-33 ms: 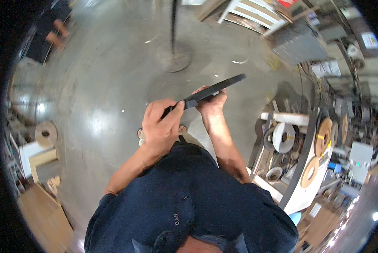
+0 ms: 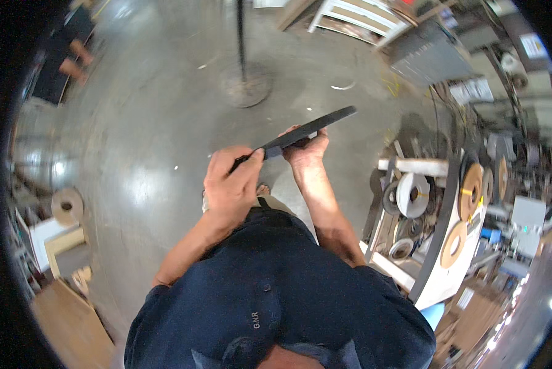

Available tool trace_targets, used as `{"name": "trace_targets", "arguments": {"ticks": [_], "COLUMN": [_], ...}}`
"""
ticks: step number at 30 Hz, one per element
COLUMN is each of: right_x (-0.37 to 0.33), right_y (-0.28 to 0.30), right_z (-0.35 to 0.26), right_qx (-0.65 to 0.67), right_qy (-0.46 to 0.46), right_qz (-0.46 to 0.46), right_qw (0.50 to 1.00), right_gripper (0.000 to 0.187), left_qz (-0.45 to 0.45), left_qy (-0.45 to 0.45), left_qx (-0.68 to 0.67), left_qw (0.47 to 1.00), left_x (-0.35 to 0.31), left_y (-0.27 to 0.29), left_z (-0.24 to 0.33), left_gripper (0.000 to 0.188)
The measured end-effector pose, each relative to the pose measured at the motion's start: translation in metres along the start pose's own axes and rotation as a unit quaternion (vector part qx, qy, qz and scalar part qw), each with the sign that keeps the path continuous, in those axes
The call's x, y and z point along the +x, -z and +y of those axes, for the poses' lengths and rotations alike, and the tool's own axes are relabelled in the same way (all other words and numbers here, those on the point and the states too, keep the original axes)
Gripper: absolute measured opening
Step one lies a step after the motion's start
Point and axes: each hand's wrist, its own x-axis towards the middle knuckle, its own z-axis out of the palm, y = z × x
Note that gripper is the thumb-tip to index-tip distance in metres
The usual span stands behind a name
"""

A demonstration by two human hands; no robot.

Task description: The person applies a black edging strip to the circular cutout of a wooden panel by hand, smoothing it down along the inner edge. The person then picks up a larger coil of edging material and continues the application process with another worker.

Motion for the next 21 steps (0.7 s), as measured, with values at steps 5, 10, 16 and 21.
{"name": "trace_targets", "arguments": {"ticks": [5,10,16,21], "right_x": [0.025,0.047,0.087,0.127], "right_y": [0.005,0.017,0.013,0.013], "right_z": [-0.078,-0.155,-0.25,-0.326], "right_qx": [0.053,0.112,0.141,0.155], "right_qy": [0.087,0.128,0.151,0.181], "right_qz": [-0.031,0.025,0.056,0.023], "right_qw": [0.994,0.985,0.977,0.971], "right_gripper": [0.071,0.055,0.056,0.047], "left_qz": [-0.087,-0.157,-0.35,-0.378], "left_qy": [-0.002,-0.048,-0.012,-0.039], "left_qx": [-0.081,-0.1,-0.207,-0.211], "left_qw": [0.993,0.981,0.913,0.901], "left_x": [0.028,0.064,0.136,0.172], "left_y": [-0.059,-0.133,-0.24,-0.326], "left_z": [0.009,0.019,0.059,0.077], "left_gripper": [0.014,0.016,0.026,0.028]}}
